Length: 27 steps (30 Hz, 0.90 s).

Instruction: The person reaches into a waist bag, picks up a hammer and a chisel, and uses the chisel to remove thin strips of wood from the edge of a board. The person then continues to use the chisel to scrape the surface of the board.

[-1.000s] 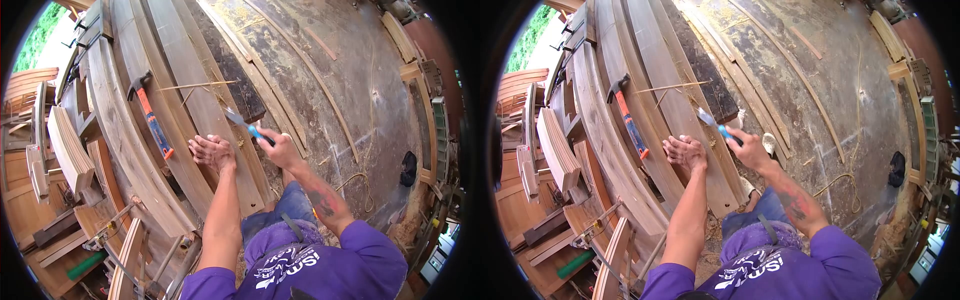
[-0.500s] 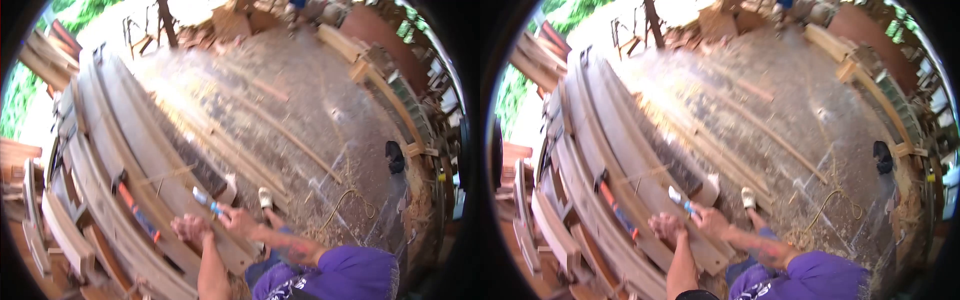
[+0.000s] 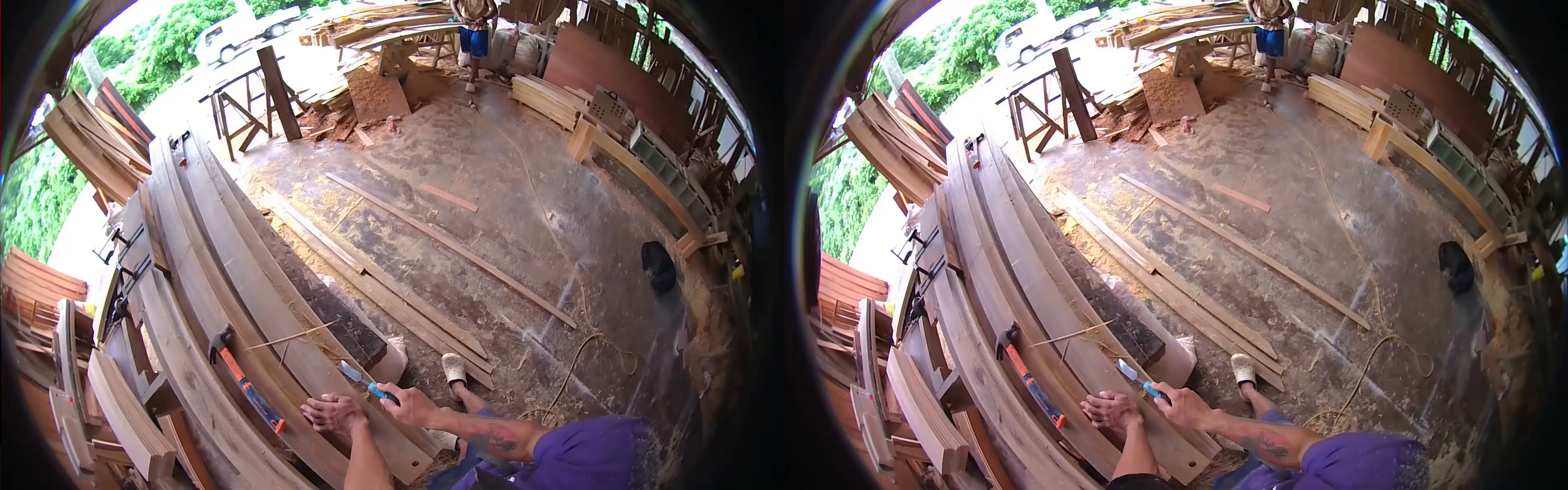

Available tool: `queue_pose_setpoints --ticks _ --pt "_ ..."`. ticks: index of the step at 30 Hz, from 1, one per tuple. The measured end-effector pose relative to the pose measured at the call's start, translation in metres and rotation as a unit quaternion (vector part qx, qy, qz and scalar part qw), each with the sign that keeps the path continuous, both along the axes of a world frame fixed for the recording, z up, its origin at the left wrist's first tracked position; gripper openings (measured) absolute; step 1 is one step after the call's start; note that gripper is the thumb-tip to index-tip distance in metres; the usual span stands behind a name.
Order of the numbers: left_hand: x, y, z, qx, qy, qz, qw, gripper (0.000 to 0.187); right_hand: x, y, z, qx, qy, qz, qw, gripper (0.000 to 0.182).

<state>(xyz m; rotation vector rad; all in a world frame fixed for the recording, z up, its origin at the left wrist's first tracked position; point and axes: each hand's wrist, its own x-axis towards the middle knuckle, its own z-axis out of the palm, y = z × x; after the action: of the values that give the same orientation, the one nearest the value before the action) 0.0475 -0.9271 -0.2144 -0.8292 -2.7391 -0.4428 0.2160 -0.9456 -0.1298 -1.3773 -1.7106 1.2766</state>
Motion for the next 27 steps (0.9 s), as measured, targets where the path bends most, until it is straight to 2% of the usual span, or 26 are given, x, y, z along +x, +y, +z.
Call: queue_pose_setpoints --ticks 6,9,12,18,21,24,27 --pt "0.001 0.001 0.001 0.001 -0.006 0.005 1.0 0.048 0.007 0.007 0.008 0.025 -0.027 0.036 0.999 0.042" --pt "0.001 0.001 0.001 -0.014 -0.026 0.012 0.999 0.049 0.012 0.016 0.019 -0.001 -0.066 0.069 0.995 0.034" --pt "-0.001 0.001 -0.006 -0.006 -0.013 0.008 1.0 0.05 0.014 0.019 0.018 0.059 -0.061 0.081 0.993 0.031" --pt "0.0 0.002 0.0 0.003 -0.009 0.001 1.0 0.048 0.013 0.019 0.023 0.041 -0.057 0.079 0.994 0.032" --pt "0.0 0.001 0.001 0.003 -0.015 0.003 1.0 0.048 0.012 0.017 0.001 0.027 -0.053 0.073 0.996 0.034" --pt "0.0 0.001 -0.002 0.011 -0.007 -0.001 1.0 0.048 0.01 0.018 -0.015 0.059 -0.053 0.081 0.994 0.036" --pt "0.001 0.001 0.004 0.004 -0.016 0.0 1.0 0.048 0.013 0.018 0.01 -0.009 -0.053 0.064 0.996 0.035"
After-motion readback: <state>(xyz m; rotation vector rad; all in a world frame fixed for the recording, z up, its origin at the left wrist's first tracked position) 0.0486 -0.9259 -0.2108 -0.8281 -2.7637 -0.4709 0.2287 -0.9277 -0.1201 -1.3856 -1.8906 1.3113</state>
